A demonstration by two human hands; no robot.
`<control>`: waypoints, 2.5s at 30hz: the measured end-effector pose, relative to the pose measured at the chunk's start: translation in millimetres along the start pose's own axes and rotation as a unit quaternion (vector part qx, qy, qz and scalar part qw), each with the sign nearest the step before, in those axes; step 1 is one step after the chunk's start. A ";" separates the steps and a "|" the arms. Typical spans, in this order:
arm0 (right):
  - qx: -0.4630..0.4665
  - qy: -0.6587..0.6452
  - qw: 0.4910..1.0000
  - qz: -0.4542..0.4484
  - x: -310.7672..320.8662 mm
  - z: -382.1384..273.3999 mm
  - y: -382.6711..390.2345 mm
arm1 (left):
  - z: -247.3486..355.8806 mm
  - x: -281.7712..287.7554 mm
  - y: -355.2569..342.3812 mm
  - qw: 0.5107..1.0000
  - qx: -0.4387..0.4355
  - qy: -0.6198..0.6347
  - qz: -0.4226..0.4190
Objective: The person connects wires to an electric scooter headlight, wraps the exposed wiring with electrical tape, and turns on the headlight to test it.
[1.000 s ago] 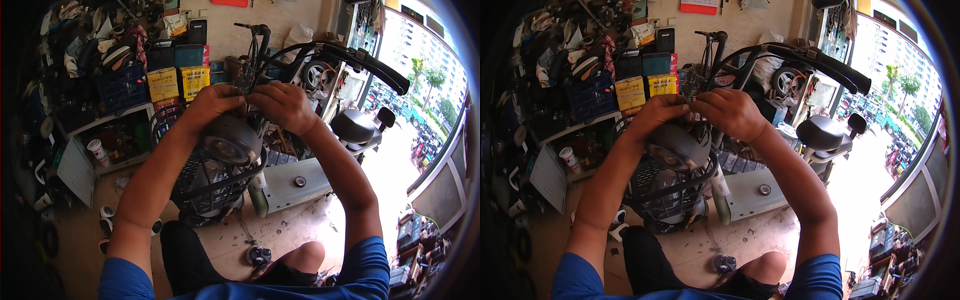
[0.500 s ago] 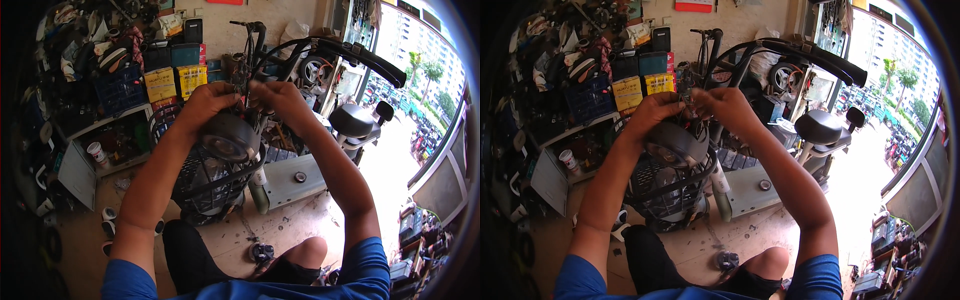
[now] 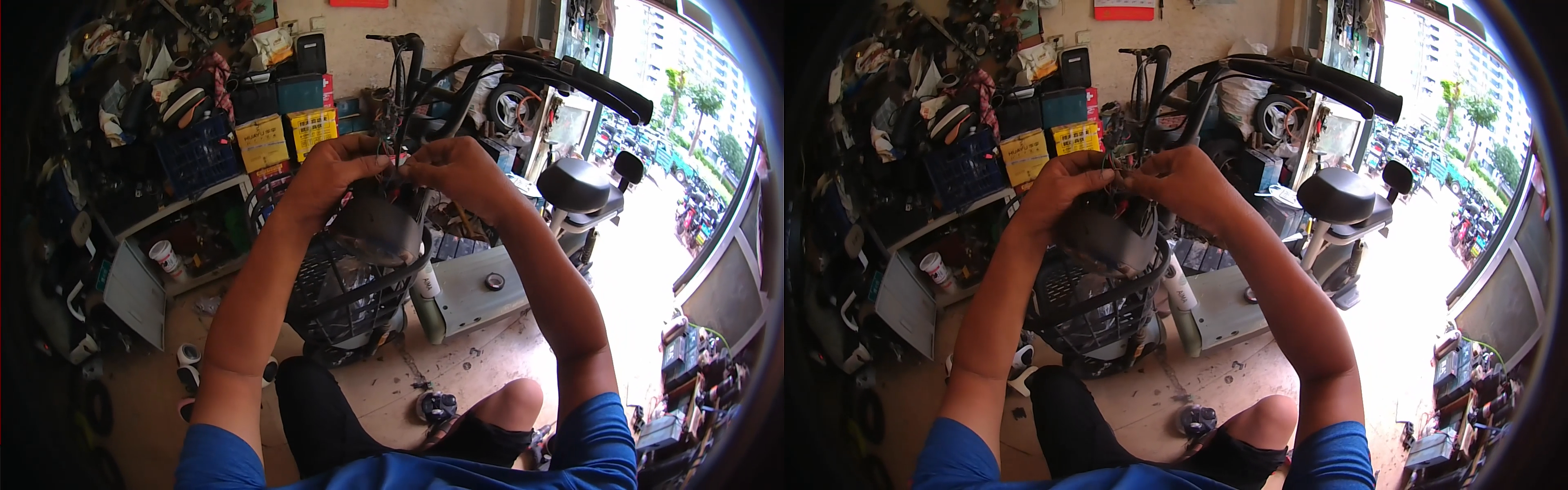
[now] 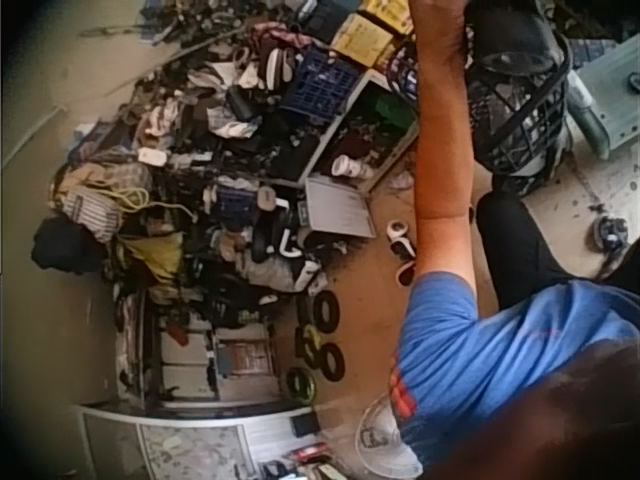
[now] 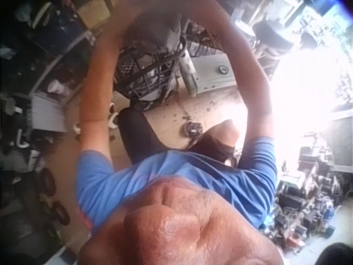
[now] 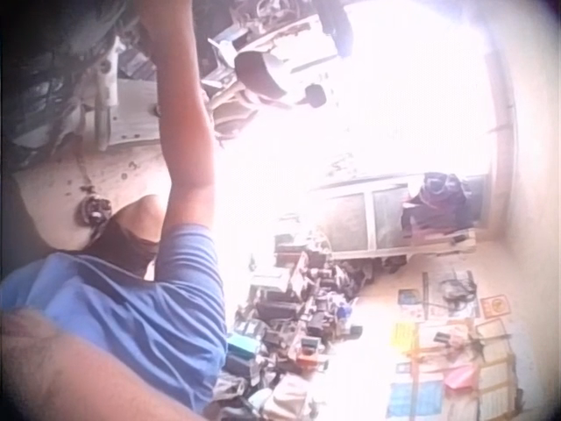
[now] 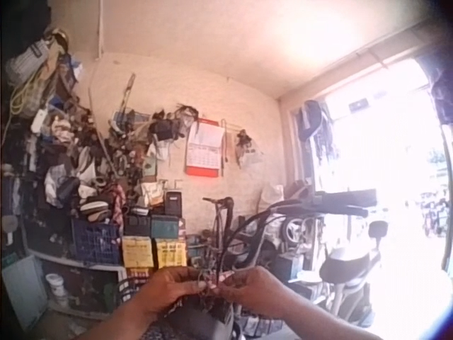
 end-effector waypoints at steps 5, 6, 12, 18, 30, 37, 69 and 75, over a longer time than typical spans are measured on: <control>0.027 -0.074 0.996 0.043 2.3 14.9 4.5 | 4.6 -4.4 1.2 0.999 -0.013 -0.031 0.001; 0.049 -0.087 0.994 0.056 2.5 12.4 6.1 | 7.6 -3.3 2.1 0.999 -0.025 -0.039 0.014; 0.069 -0.083 0.991 0.074 3.9 15.1 8.7 | 19.6 -1.3 12.7 0.986 -0.056 -0.135 0.078; 0.062 -0.113 0.987 0.092 6.9 13.0 2.9 | 19.0 -5.5 23.7 0.985 -0.040 -0.140 0.097; 0.049 -0.100 0.993 0.036 -1.1 5.9 -2.9 | 17.2 -2.0 23.6 0.978 -0.054 -0.142 0.143; 0.054 -0.119 0.991 0.011 -6.1 6.7 -9.6 | 15.6 3.6 23.8 0.973 -0.042 -0.158 0.163; 0.126 -0.212 0.964 0.104 6.0 -0.1 3.0 | 6.6 -1.0 18.1 0.990 -0.033 -0.052 0.130; 0.083 -0.197 0.973 0.088 4.9 12.3 1.4 | 5.3 0.5 18.1 0.990 -0.041 -0.042 0.128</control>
Point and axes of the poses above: each hand's wrist, its own y-axis away from the middle knuckle, its own x-axis out of the back of the hand, z = x × y, the point moved 9 cm from there along -y, towards the middle knuckle, and after that the axes turned 10 degrees about -y, right-handed, at the moved point
